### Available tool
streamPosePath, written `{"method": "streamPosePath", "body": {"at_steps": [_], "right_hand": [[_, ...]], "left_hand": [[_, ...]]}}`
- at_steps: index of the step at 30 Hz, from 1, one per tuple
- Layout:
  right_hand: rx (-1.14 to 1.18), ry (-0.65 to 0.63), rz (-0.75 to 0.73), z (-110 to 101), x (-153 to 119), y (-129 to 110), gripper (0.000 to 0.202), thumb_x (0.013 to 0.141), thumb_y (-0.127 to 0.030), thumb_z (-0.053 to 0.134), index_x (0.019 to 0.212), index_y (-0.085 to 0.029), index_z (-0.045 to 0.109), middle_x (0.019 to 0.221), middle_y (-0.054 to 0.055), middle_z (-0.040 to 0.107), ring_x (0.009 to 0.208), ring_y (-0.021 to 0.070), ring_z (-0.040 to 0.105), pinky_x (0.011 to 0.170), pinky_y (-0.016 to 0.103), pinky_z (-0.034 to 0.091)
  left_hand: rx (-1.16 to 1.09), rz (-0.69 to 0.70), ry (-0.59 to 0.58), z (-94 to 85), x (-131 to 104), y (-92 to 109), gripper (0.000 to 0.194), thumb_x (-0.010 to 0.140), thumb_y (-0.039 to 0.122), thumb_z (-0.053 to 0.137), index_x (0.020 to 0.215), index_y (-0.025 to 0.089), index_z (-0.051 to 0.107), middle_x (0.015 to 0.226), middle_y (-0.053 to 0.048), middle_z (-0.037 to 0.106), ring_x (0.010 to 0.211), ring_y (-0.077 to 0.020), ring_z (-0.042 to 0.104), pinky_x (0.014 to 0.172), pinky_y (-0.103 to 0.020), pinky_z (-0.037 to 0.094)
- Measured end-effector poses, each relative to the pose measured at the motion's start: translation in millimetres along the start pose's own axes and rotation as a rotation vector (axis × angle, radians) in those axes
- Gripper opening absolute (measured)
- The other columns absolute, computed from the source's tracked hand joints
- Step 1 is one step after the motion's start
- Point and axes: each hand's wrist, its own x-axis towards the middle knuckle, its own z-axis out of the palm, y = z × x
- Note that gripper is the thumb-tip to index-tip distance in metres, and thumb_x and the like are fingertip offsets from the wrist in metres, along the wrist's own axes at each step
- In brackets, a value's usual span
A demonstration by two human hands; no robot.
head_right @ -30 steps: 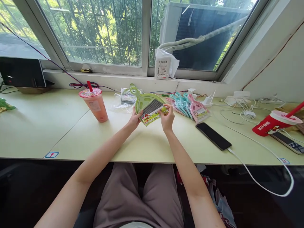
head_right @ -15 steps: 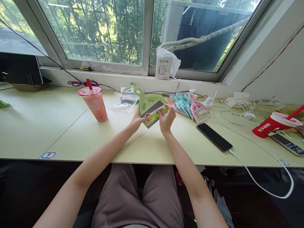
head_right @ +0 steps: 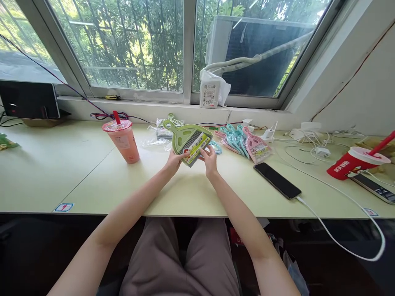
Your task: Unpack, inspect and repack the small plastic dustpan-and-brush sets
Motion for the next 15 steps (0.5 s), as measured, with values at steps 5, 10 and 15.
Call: {"method": "streamPosePath", "body": {"at_steps": [5, 10, 15], "right_hand": [[0.1, 0.033, 0.118, -8, 3, -1, 0.035, 0.066, -0.031, 0.079, 0.096, -0.023, 0.063, 0.087, -0.001, 0.074, 0.081, 0.0182, 0.072, 0.074, 0.031, 0.061], [0.128, 0.043, 0.167, -7, 4, -1, 0.021, 0.073, -0.025, 0.075, 0.092, -0.021, 0.066, 0.081, -0.001, 0.075, 0.076, 0.017, 0.073, 0.073, 0.03, 0.062], [0.158, 0.023, 0.197, -6, 4, 0, 0.014, 0.076, -0.021, 0.073, 0.088, -0.02, 0.069, 0.079, 0.0, 0.076, 0.075, 0.0176, 0.074, 0.075, 0.032, 0.063]], "left_hand": [[0.058, 0.053, -0.037, 0.0, -1, -13, 0.089, 0.045, 0.021, 0.092, 0.123, 0.022, 0.049, 0.119, -0.009, 0.064, 0.116, -0.0295, 0.06, 0.103, -0.05, 0.046], [0.093, 0.074, -0.052, -1.4, 0, -14, 0.092, 0.048, 0.022, 0.091, 0.128, 0.023, 0.048, 0.12, -0.009, 0.063, 0.117, -0.0297, 0.059, 0.105, -0.05, 0.045], [0.115, 0.073, -0.054, -2.2, 0, -8, 0.1, 0.048, 0.027, 0.092, 0.134, 0.025, 0.043, 0.122, -0.009, 0.062, 0.117, -0.0295, 0.059, 0.104, -0.05, 0.046]]}}
